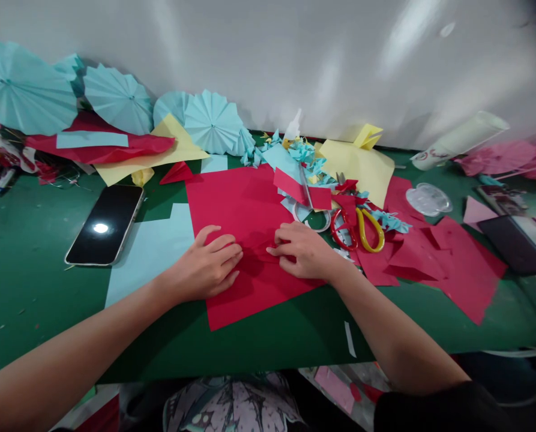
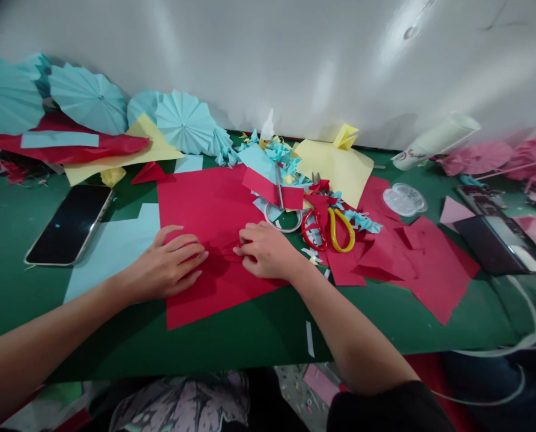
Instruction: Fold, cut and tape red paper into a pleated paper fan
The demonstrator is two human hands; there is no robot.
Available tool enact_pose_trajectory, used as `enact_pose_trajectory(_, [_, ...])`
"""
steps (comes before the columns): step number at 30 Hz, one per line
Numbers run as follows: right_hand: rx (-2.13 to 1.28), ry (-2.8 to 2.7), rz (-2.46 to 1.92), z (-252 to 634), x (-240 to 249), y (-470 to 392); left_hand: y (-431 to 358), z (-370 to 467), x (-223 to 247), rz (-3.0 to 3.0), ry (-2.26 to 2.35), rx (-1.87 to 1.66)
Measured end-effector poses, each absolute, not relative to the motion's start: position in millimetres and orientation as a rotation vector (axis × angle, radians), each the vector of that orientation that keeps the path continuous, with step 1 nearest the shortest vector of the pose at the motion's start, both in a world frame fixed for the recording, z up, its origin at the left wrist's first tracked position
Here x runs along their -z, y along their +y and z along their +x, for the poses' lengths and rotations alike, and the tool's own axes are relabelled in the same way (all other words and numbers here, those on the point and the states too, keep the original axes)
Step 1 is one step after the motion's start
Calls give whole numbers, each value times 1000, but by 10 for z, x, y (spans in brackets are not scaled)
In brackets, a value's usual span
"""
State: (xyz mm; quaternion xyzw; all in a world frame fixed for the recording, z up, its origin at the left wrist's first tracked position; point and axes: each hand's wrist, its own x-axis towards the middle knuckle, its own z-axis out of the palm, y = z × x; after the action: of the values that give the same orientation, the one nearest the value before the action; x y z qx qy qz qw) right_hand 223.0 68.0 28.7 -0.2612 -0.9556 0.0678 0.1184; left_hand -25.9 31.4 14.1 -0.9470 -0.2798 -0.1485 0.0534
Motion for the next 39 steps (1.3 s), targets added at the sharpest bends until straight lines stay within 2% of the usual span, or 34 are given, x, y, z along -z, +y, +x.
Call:
enact_pose_trajectory(11, [-77, -2860, -702, 2110, -190, 589, 253, -152, -142, -2971, -1009, 328])
enact_pose_trajectory(22, [-140, -2784, -956, 2284, -268, 689, 284, -208, -140, -2926, -1036, 506])
enact_pose_trajectory(39, [-526, -2719, -821, 2300, -279, 733, 268, -211, -72, -2967, -921, 589])
